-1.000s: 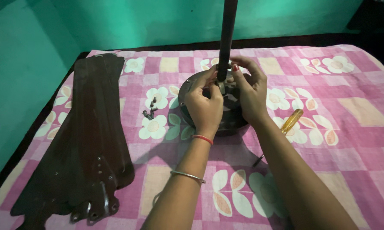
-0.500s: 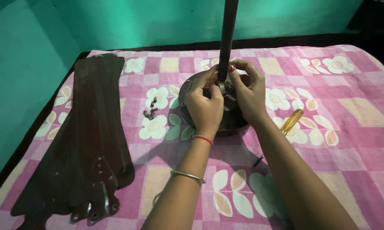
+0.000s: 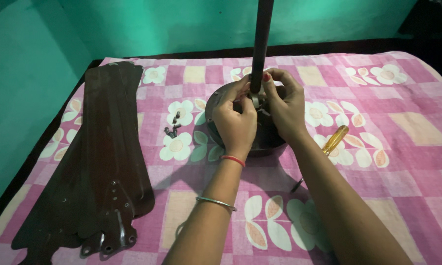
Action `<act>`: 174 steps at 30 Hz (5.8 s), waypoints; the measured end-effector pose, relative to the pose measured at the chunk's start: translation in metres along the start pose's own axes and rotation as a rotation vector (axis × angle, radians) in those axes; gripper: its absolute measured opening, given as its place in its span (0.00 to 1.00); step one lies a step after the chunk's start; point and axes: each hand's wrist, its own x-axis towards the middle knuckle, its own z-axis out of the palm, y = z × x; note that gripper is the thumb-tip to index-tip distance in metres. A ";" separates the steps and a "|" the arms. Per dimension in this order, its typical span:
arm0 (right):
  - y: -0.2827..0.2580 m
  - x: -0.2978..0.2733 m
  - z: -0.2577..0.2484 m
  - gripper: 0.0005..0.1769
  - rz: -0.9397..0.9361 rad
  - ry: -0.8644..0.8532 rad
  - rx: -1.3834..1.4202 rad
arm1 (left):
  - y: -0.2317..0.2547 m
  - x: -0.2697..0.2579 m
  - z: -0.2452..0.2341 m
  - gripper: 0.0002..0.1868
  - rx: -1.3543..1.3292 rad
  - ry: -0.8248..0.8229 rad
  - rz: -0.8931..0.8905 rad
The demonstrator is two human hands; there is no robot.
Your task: The person assembles an electric fan on a bed. They place a white plastic ring onto the central shaft of the fan motor, then attach a fan blade to the motor housing using screws and a screwdriver.
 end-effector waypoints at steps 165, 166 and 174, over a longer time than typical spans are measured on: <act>-0.130 0.041 0.244 0.75 -1.191 -1.356 -1.614 | -0.007 0.086 -0.310 0.23 -0.194 -0.274 -0.401; -0.129 0.045 0.240 0.75 -1.216 -1.364 -1.623 | -0.004 0.083 -0.303 0.24 -0.083 -0.224 -0.357; -0.138 0.064 0.214 0.68 -1.389 -1.214 -1.700 | 0.061 0.068 -0.275 0.26 0.570 -0.195 -0.058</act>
